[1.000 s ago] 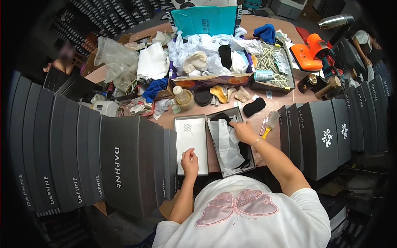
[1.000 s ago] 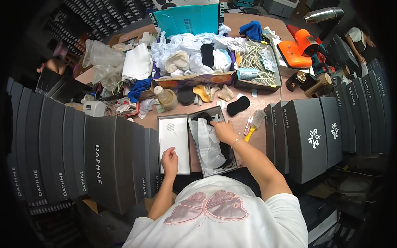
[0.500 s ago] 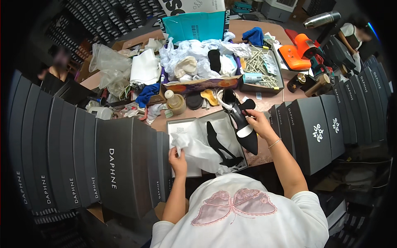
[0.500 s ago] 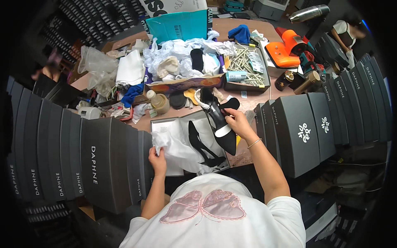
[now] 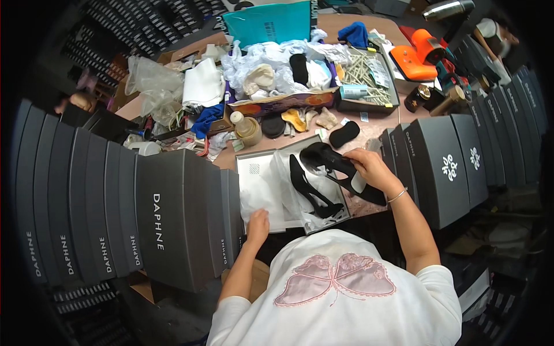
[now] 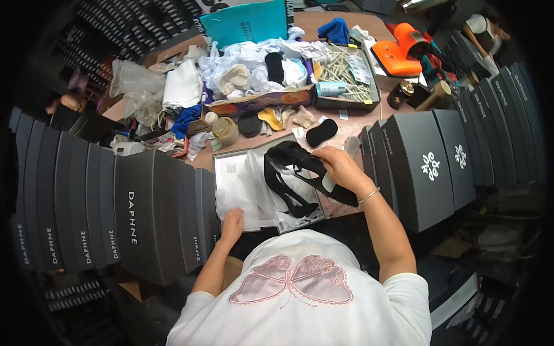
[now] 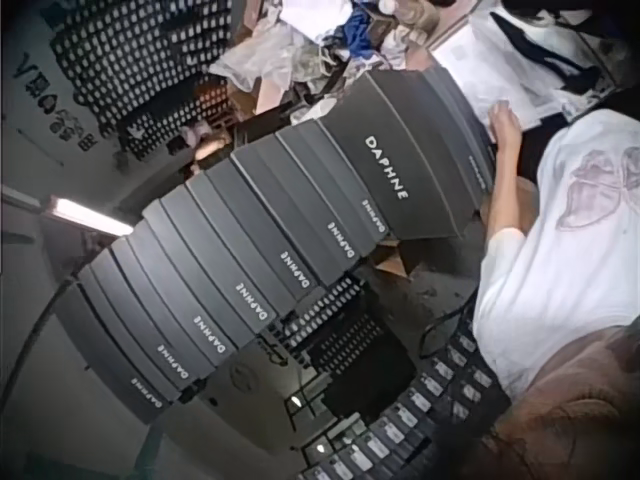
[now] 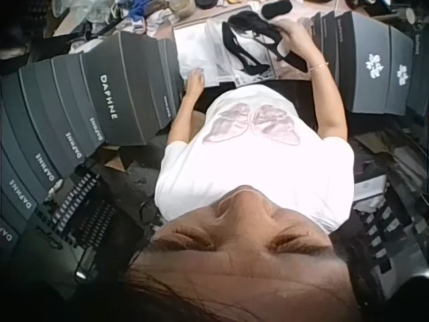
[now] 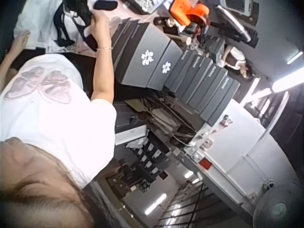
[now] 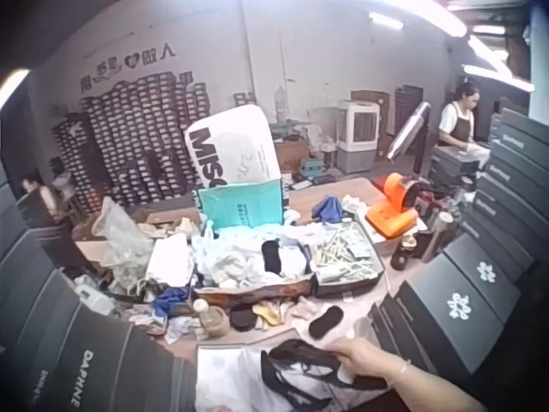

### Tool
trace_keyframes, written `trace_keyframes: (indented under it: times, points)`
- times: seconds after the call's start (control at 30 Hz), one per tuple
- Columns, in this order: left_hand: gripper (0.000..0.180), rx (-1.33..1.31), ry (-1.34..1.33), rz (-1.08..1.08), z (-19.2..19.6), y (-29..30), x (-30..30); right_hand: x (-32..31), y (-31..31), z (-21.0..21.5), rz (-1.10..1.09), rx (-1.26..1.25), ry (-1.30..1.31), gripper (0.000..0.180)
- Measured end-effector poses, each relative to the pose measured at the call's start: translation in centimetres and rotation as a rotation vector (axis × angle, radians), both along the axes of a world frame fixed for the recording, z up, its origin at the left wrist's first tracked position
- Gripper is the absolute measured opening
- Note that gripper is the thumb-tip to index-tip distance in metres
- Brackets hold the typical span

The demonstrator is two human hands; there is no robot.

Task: The recorder cleans a pair of black high-heeled shoes with a brush and then wraps them in tissue paper to pack them into a shoebox.

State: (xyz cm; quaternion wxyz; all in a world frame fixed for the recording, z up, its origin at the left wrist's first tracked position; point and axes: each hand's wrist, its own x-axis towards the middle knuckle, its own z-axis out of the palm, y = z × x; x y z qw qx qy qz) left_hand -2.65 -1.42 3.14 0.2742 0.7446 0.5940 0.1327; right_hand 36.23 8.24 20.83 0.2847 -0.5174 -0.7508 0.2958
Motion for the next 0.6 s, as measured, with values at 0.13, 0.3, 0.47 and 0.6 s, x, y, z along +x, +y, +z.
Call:
trace_keyframes:
  times: [0.13,0.3,0.47,0.6]
  points:
    - [0.034,0.163,-0.695,0.283,14.3,4.7,6.9,-1.6,-0.7,1.2,0.373,0.061,-0.285,0.026]
    - [0.073,-1.189,-1.327,0.067,14.0,5.5,10.9,-8.4,-0.8,3.7,0.633,0.303,-0.137,0.027]
    - [0.074,-1.183,-1.726,0.283,10.9,2.8,8.0,-5.6,-1.8,1.0,-0.111,0.189,0.209,0.02]
    - [0.058,-0.968,-1.666,0.662,12.7,3.0,7.8,-3.6,-4.3,-2.8,-0.093,-0.273,0.077,0.021]
